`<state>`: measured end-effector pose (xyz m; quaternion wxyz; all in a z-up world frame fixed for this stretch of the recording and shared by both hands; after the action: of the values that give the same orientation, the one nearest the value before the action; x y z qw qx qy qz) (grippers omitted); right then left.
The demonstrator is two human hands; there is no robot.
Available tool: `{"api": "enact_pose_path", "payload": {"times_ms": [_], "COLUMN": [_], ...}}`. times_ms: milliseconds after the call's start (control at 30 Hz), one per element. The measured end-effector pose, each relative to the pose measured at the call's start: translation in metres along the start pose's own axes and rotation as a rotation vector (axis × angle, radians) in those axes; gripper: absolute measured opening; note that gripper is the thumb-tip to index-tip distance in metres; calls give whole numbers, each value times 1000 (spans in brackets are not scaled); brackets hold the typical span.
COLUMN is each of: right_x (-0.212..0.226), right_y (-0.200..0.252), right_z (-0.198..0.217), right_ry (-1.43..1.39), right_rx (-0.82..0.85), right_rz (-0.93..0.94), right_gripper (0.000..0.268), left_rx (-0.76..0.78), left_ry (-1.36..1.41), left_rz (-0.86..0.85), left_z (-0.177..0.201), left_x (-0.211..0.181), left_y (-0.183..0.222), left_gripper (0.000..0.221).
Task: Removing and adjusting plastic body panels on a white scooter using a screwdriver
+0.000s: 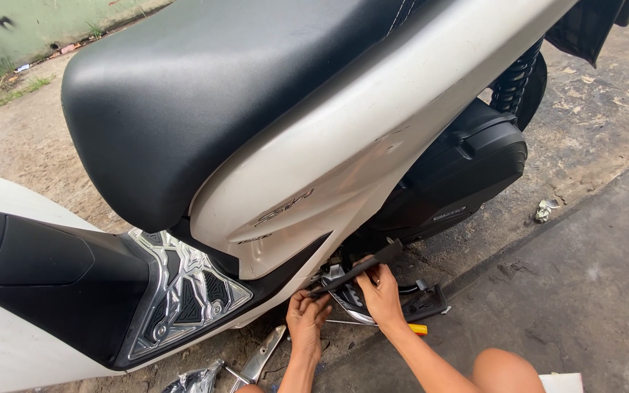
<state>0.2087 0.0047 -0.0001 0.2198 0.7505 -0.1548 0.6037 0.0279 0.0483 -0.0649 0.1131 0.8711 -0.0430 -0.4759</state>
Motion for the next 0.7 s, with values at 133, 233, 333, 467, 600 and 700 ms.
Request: {"api": "enact_pose_path", "payload": {"times_ms": [133, 233, 333, 467, 600, 700], "right_x": [-16, 2, -2, 5, 20, 22], "right_y": [-13, -19, -29, -20, -8, -2], "right_z": [22, 25, 26, 41, 84, 119], "right_ry": [-95, -16, 33, 154, 19, 51], "right_rx": [195, 258, 288, 274, 650, 842], "right_rz": [-83, -124, -48, -47, -200, -385], "right_gripper": [28, 24, 38, 46, 22, 21], "left_rx": [158, 186, 279, 462, 1004, 1192], "left_ry": [-211, -300, -353, -631, -719, -744], "left_rz": [36, -19, -83, -67, 161, 270], "left_z": [-5, -1, 6, -6, -11, -13], "left_x": [-27, -23, -4, -16, -13, -14], "left_y": [5, 0, -8, 8, 32, 41], "left_gripper": [39, 33, 25, 24, 27, 51]}}
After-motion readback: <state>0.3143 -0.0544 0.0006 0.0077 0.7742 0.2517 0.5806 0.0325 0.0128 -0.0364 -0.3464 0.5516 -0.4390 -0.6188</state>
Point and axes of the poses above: each hand's wrist, its own y-axis away from the middle knuckle, its own z-axis out of the back of the hand, x = y × z, the point moved 2 cm from there along -y, towards the middle knuckle, and after that the axes turned 10 degrees about -z, right-handed, at the moved point
